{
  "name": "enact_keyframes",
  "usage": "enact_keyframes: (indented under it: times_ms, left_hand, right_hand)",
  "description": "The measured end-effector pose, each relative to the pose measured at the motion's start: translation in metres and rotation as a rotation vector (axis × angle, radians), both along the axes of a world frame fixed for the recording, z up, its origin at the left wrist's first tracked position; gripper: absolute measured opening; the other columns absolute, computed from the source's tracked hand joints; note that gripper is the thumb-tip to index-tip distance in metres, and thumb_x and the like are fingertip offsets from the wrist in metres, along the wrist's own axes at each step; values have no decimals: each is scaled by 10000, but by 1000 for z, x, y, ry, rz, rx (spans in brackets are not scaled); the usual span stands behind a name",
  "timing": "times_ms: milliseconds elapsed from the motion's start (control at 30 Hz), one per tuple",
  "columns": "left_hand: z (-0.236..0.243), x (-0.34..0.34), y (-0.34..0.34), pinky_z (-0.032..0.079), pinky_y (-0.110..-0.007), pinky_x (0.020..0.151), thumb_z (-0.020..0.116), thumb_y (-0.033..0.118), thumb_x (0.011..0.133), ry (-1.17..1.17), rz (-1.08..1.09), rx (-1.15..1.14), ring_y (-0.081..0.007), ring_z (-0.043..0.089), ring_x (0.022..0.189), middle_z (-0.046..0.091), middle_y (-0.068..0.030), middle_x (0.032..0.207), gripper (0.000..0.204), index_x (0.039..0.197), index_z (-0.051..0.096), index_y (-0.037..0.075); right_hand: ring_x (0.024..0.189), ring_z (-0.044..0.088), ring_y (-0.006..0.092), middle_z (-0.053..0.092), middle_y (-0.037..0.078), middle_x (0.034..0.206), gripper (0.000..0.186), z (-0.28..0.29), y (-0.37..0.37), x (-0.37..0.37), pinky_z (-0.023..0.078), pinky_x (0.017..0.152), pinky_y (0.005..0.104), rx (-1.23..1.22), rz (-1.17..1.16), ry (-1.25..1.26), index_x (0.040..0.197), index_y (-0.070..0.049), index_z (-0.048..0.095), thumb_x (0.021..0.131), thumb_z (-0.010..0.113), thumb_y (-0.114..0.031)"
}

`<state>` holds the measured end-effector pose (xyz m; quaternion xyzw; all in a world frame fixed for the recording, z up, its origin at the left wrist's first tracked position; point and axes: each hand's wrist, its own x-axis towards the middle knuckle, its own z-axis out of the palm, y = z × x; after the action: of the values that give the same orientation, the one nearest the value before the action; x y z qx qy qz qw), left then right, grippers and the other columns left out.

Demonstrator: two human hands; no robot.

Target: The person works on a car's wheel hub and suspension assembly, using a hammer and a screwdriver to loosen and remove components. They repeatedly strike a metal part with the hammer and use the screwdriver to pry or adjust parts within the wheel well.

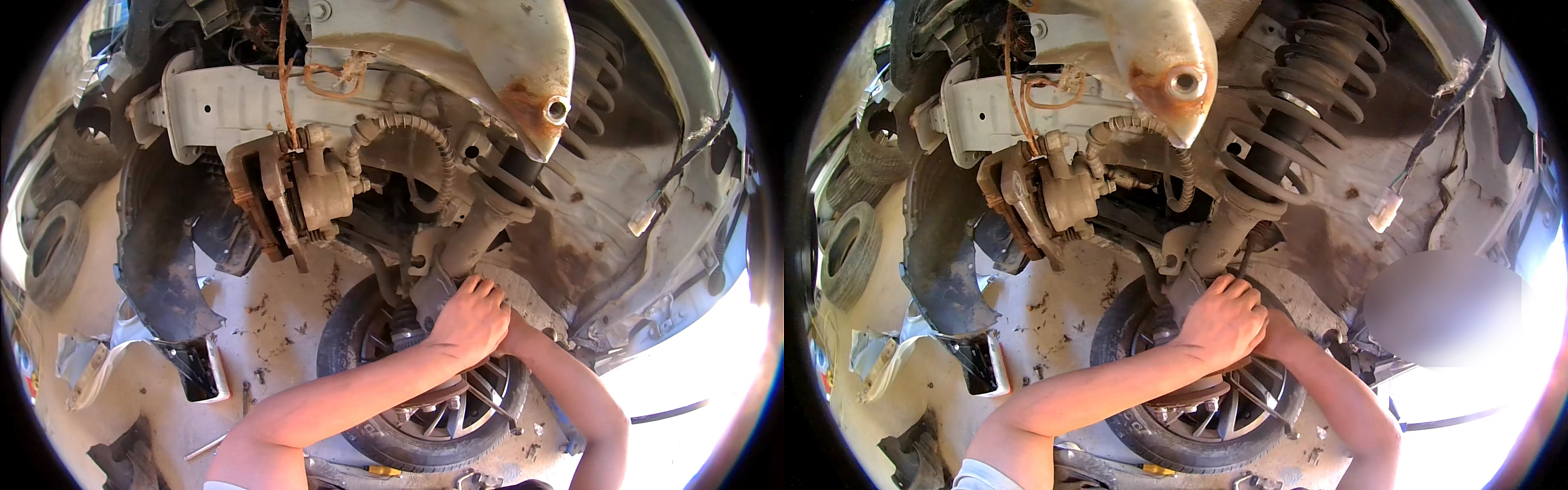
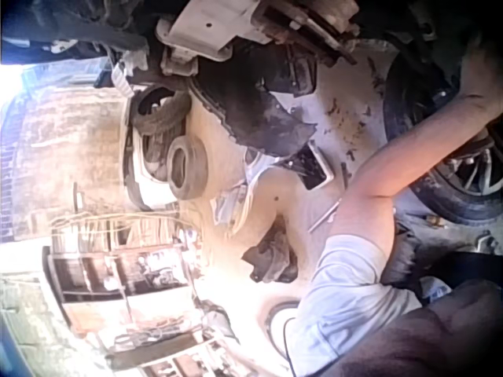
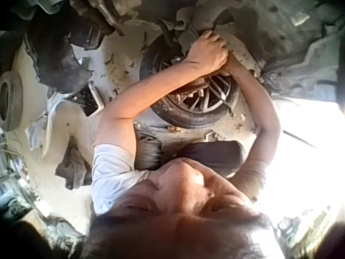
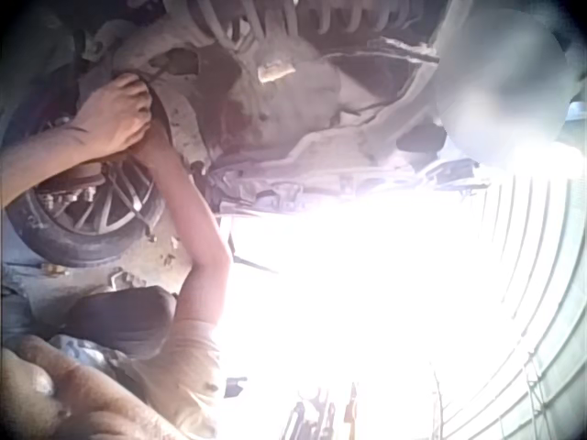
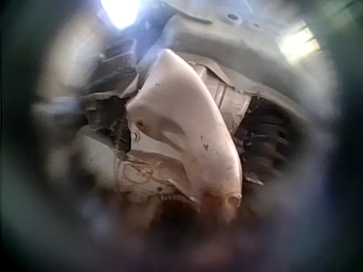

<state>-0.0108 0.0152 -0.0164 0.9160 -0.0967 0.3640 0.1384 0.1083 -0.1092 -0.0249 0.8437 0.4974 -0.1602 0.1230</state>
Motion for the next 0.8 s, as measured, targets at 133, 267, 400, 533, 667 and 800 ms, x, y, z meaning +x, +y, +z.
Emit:
enact_keyframes:
  times_ms: [133,267,400,533,667,800]
  left_hand:
    - [5,5,-10,427,-396,955,682,241,806,12,-40,-28,-240,598,975,648,-79,865,178,759,701,70]
    - [1,4,-7,431,-400,954,682,247,810,9,-15,-12,-238,599,976,650,-76,866,186,760,701,69]
    - [-1,5,-7,433,-399,954,682,250,812,6,-8,-7,-236,600,980,653,-70,872,185,760,701,72]
    - [2,4,-6,435,-397,949,680,247,813,13,-6,-7,-236,600,988,653,-68,877,182,762,702,74]
    - [7,0,-6,432,-389,945,676,245,814,19,-16,-13,-236,599,986,652,-68,876,184,759,703,72]
    - [5,1,-5,429,-381,936,672,244,817,27,-3,-3,-237,598,980,650,-67,874,184,754,703,74]
  right_hand:
    - [1152,616,327,666,149,1226,377,-3,-30,25,506,967,414,117,-27,218,1173,-170,683,870,647,-390]
    - [1143,620,332,664,161,1226,372,-36,-32,34,509,958,415,235,6,236,1133,-153,701,875,630,-410]
    - [1086,647,338,693,160,1152,344,-46,-33,30,524,914,423,278,44,103,1083,-139,709,861,641,-393]
    - [1009,675,345,724,149,1051,315,-31,-31,26,537,860,436,208,40,30,1028,-129,712,855,634,-380]
    - [998,679,340,725,153,1032,294,-53,-40,45,541,840,439,256,73,138,1006,-128,718,862,619,-365]
    - [990,683,336,724,154,1026,267,-47,-31,27,543,832,441,256,39,34,979,-122,723,858,615,-335]
